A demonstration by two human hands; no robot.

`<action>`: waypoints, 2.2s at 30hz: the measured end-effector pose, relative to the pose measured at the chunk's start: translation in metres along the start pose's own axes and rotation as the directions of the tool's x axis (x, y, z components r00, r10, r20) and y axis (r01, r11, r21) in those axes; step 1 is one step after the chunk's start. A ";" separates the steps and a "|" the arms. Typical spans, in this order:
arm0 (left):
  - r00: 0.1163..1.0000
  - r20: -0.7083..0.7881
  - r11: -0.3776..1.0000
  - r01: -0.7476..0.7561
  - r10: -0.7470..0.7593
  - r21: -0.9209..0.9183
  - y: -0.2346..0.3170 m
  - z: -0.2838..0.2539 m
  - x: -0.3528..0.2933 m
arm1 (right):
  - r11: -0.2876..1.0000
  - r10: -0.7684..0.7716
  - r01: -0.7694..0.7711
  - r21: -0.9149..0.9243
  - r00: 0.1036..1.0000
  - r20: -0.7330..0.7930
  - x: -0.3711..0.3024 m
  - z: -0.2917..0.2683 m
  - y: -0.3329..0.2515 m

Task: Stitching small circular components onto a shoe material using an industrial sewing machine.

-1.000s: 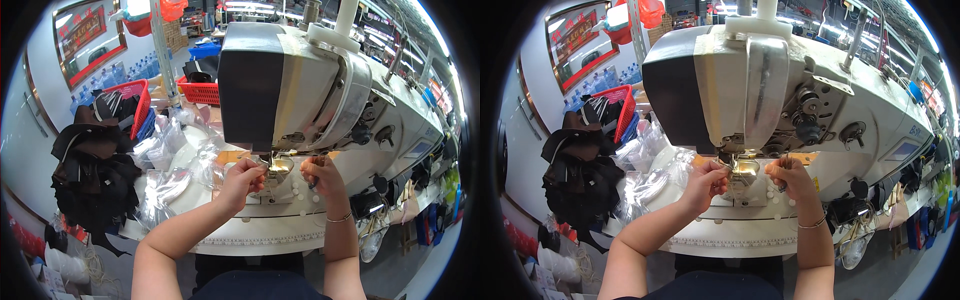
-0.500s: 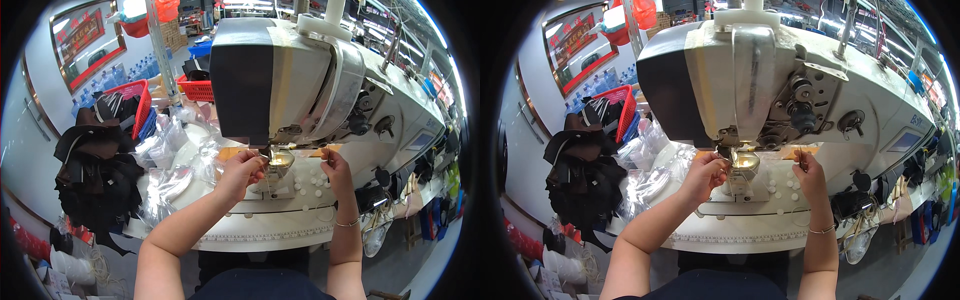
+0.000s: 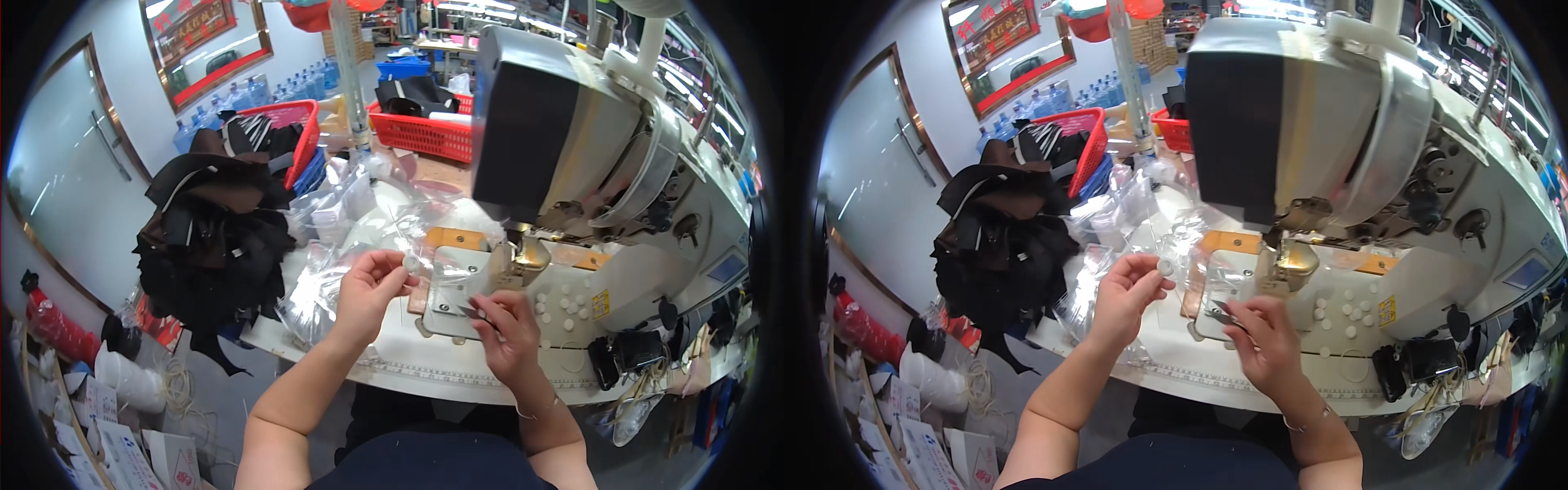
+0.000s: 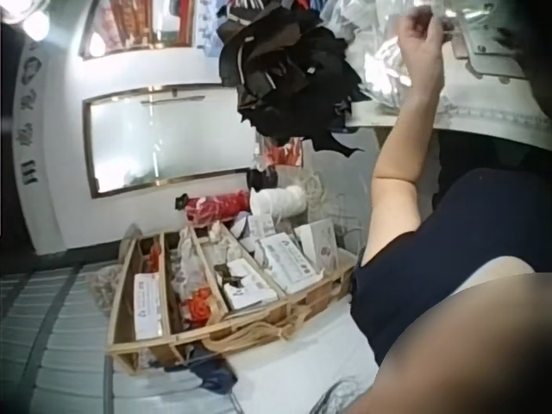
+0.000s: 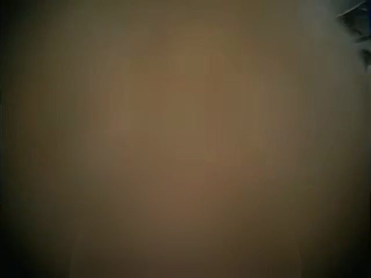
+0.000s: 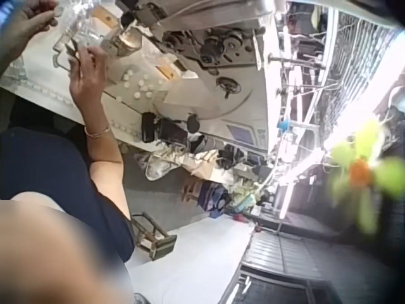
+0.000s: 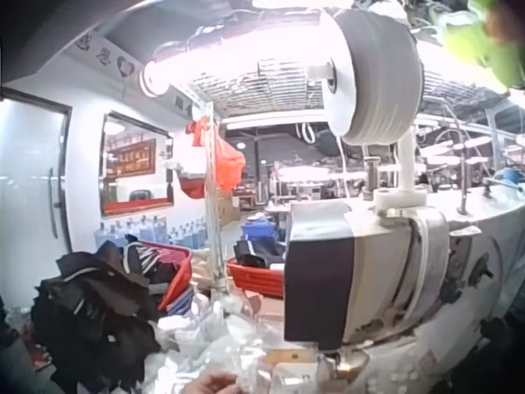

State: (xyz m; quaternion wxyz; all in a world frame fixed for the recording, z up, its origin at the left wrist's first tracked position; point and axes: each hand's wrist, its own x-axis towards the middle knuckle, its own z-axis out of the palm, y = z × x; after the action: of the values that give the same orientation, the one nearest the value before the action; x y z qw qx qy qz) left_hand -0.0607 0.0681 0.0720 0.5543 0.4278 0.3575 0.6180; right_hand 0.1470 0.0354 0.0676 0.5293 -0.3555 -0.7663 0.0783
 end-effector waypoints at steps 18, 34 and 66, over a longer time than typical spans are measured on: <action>0.993 0.121 0.997 0.009 -0.019 0.080 0.002 -0.001 -0.041 | 0.996 -0.037 0.050 0.080 0.988 -0.153 0.012 0.023 -0.025; 0.170 0.852 -0.287 -0.894 0.495 0.344 0.001 -0.015 -0.056 | 0.992 0.126 -0.124 -0.018 0.983 0.136 -0.036 -0.003 -0.033; 0.157 0.837 -0.232 -0.919 0.524 0.318 -0.012 -0.010 -0.050 | 0.985 0.167 -0.170 0.012 0.978 0.125 -0.028 0.000 -0.028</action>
State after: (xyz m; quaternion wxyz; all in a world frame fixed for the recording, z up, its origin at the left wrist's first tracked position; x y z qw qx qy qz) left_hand -0.0644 0.0206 0.0505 -0.1919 0.8656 0.1328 0.4430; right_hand 0.1390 -0.0028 0.0603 0.4765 -0.4077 -0.7637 0.1534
